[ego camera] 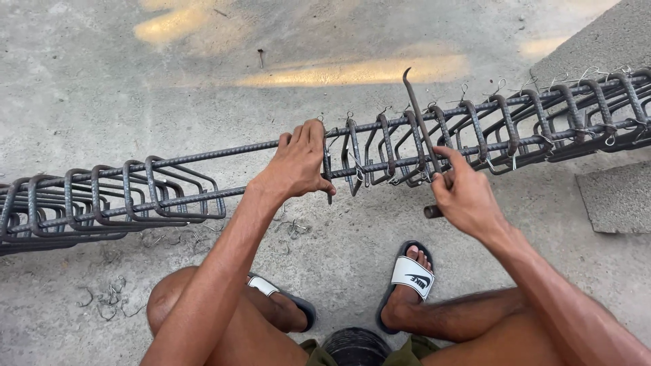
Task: Tying rebar stirrups to longitudinal bars using wire and a hook tool
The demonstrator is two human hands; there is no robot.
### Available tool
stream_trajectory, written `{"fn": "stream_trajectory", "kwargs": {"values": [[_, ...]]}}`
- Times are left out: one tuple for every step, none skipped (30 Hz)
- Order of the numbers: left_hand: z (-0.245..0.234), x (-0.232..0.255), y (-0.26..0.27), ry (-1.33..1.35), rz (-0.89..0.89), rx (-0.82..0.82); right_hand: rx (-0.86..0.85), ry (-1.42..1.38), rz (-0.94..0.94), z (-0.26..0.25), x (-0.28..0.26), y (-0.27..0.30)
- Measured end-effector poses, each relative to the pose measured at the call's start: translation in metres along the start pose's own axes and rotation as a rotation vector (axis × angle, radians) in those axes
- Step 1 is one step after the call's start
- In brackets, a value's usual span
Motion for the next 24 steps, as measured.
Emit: {"fn": "stream_trajectory", "kwargs": {"values": [[0.001,-0.001,-0.001,0.0,0.002,-0.002,0.0,0.0,0.002,0.006,0.003,0.002],[0.002,-0.002,-0.002,-0.004,-0.003,-0.005,0.047,0.005,-0.035,0.009,0.003,0.004],[0.002,-0.005,-0.002,-0.007,-0.013,-0.005,0.091,0.013,-0.078,0.012,0.001,0.005],[0.004,-0.007,-0.003,-0.006,-0.017,-0.002,0.088,0.015,-0.082,0.019,0.0,0.007],[0.005,-0.007,-0.004,-0.027,-0.002,0.003,0.052,-0.007,-0.082,0.028,-0.002,0.009],[0.006,-0.007,-0.004,-0.047,0.012,0.009,0.015,-0.029,-0.082,0.038,-0.003,0.011],[0.005,-0.007,-0.004,-0.048,0.007,0.011,0.012,-0.028,-0.087,0.041,-0.006,0.012],[0.005,-0.007,-0.003,-0.052,0.0,0.012,-0.005,-0.009,-0.09,0.045,-0.008,0.014],[0.005,-0.006,-0.004,-0.056,-0.002,0.009,-0.02,0.01,-0.088,0.048,-0.009,0.017],[0.004,-0.004,-0.004,-0.055,-0.002,0.008,-0.02,0.009,-0.087,0.048,-0.01,0.015],[0.003,-0.003,-0.003,-0.04,0.001,0.01,-0.001,-0.02,-0.071,0.047,-0.01,0.013],[0.002,-0.001,-0.002,-0.025,0.004,0.012,0.018,-0.05,-0.055,0.046,-0.01,0.011],[0.001,-0.002,-0.001,-0.025,-0.003,0.014,0.013,-0.049,-0.06,0.05,-0.007,0.009],[0.0,-0.002,0.001,-0.028,0.01,0.016,-0.003,-0.046,-0.063,0.056,-0.004,0.007],[-0.002,0.001,-0.002,-0.033,0.033,0.016,-0.012,-0.044,-0.059,0.06,0.0,0.005],[-0.003,0.0,-0.003,-0.035,0.036,0.015,-0.009,-0.047,-0.057,0.056,-0.004,0.005],[-0.002,0.0,-0.002,-0.038,0.04,0.012,0.0,-0.074,-0.065,0.053,-0.008,0.007],[0.0,-0.001,-0.002,-0.041,0.044,0.009,0.009,-0.102,-0.073,0.05,-0.012,0.009],[0.002,-0.003,-0.002,-0.038,0.037,0.008,0.002,-0.101,-0.075,0.05,-0.015,0.011],[0.003,-0.004,-0.002,-0.03,0.043,0.009,0.006,-0.106,-0.084,0.05,-0.019,0.012],[0.004,-0.005,-0.005,-0.026,0.054,0.012,0.017,-0.111,-0.093,0.048,-0.023,0.012],[0.004,-0.006,-0.006,-0.026,0.052,0.013,0.016,-0.112,-0.095,0.049,-0.028,0.014],[0.005,-0.005,-0.005,-0.044,0.058,0.016,-0.043,-0.121,-0.069,0.056,-0.031,0.017],[0.006,-0.004,-0.004,-0.062,0.063,0.019,-0.103,-0.131,-0.043,0.062,-0.034,0.02]]}}
Point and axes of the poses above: each hand's wrist, its own y-axis away from the middle knuckle, its own z-axis out of the palm, x = y × z, the point moved 9 cm from there along -y, towards the middle knuckle, and after that the axes turned 14 degrees about y, right-handed, at the moved point
